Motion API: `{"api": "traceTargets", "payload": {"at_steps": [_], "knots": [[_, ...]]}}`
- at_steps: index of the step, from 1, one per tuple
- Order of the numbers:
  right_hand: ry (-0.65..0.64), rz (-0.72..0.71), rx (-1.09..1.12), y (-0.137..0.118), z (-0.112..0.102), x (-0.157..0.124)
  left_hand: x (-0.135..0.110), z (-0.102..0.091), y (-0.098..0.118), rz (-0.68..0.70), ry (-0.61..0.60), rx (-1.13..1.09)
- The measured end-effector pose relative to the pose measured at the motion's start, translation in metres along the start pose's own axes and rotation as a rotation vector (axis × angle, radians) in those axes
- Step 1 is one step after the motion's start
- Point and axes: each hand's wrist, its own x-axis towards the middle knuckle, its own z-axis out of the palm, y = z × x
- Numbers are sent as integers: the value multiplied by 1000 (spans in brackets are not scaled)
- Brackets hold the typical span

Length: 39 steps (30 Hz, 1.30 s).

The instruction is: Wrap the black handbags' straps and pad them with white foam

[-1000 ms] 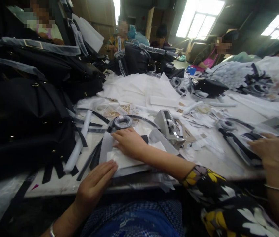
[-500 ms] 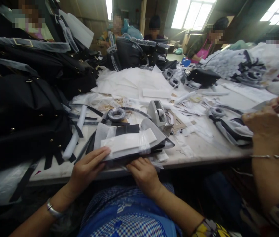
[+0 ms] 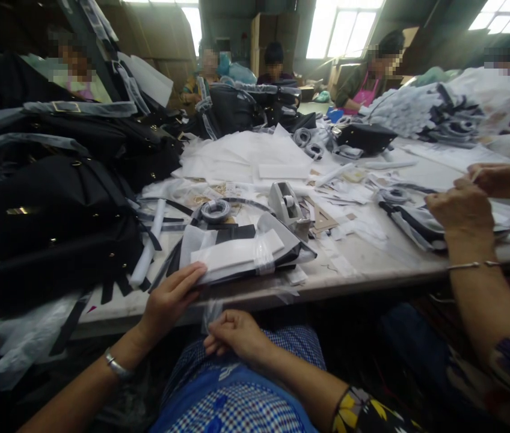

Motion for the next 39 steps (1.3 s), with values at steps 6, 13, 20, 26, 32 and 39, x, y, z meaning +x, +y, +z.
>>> {"api": "traceTargets", "payload": {"at_steps": [6,13,20,26,32,39], "knots": [[-127,4,-109,11,14,5,-1,8,8,-10,55,51],[-148,-301,-828,-58,3,-22,-4,12,11,17,122,75],[234,-945,-1684,-180,-23,38,-5,14,13,17,149,83],[-86,-786,-1779,-197,-40,103,-6,17,10,51,167,66],[-235,-676,-1614,-199,-27,119,-3,17,8,87,210,71],[-264,-545,-1557,-207,-21,131,-8,20,11,73,204,79]]}}
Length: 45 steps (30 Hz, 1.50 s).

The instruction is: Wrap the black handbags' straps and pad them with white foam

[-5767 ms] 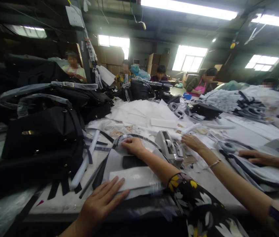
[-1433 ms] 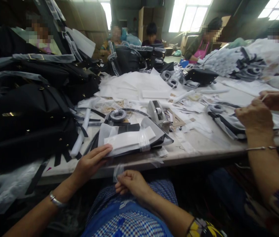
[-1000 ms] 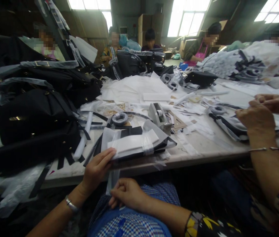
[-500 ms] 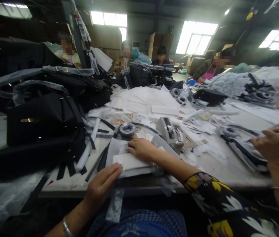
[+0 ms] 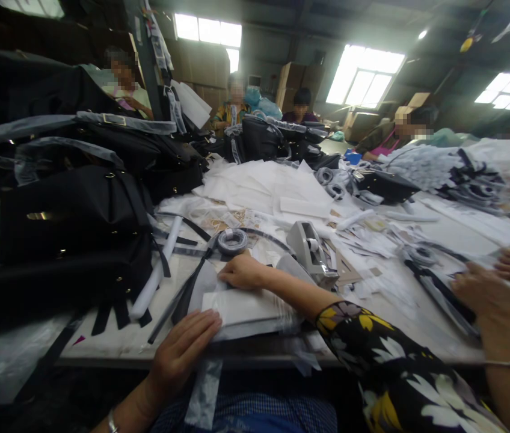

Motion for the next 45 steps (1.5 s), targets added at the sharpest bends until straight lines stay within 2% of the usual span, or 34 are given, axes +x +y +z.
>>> {"api": "traceTargets", "payload": {"at_steps": [4,7,9,11,12,14,17,20,22,24,26,30,34,37,40,45], "knots": [[12,84,86,9,-10,8,0,0,1,-27,-17,-1],[57,103,111,0,-18,2,2,-1,2,-48,-17,-2],[190,43,90,-15,-18,-17,3,-1,2,-64,-4,1],[355,-98,74,-34,-11,-48,4,-1,3,-77,8,3],[406,-188,73,-43,-3,-67,4,-1,3,-79,12,-1],[407,-369,62,-58,20,-103,3,-1,3,-78,17,-16],[372,-537,-163,-69,69,-139,3,-1,3,-86,1,-38],[410,-556,-380,-68,117,-143,3,-3,3,-100,-26,-46],[532,-581,-387,-66,139,-134,4,-5,3,-102,-45,-49],[669,-617,-327,-66,151,-124,6,-8,3,-105,-69,-50],[746,-615,-252,-68,157,-120,8,-11,3,-109,-90,-51],[781,-536,-126,-81,162,-127,9,-10,4,-122,-90,-50],[779,-508,-37,-98,170,-137,8,-3,3,-121,-54,-44],[783,-500,-6,-108,168,-141,6,1,3,-118,-34,-34],[778,-500,24,-117,147,-143,4,2,4,-114,-31,-24],[782,-385,67,-114,85,-127,3,1,4,-80,-22,-9]]}}
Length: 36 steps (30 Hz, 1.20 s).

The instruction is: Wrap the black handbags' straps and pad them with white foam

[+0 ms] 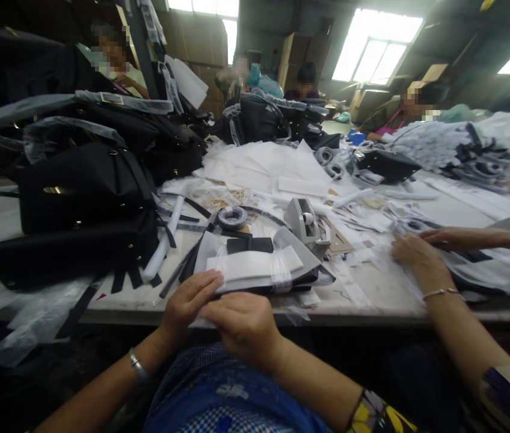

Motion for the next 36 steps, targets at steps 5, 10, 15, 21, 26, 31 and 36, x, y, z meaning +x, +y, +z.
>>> {"api": "traceTargets", "payload": {"at_steps": [5,10,15,21,26,31,36], "knots": [[-26,254,-65,47,-2,39,-4,1,3,-51,35,39],[-185,549,-159,76,12,50,-7,-5,8,-111,27,-5],[-225,589,-306,75,16,53,0,-18,12,-201,-27,-137],[-337,627,-353,80,14,64,4,-14,13,-97,-116,40],[-331,651,-320,85,14,70,3,-14,13,-47,-170,136],[-38,539,-202,100,-50,62,2,-10,4,12,-129,158],[271,1001,-118,136,-155,37,-1,-2,-3,62,-85,149]]}}
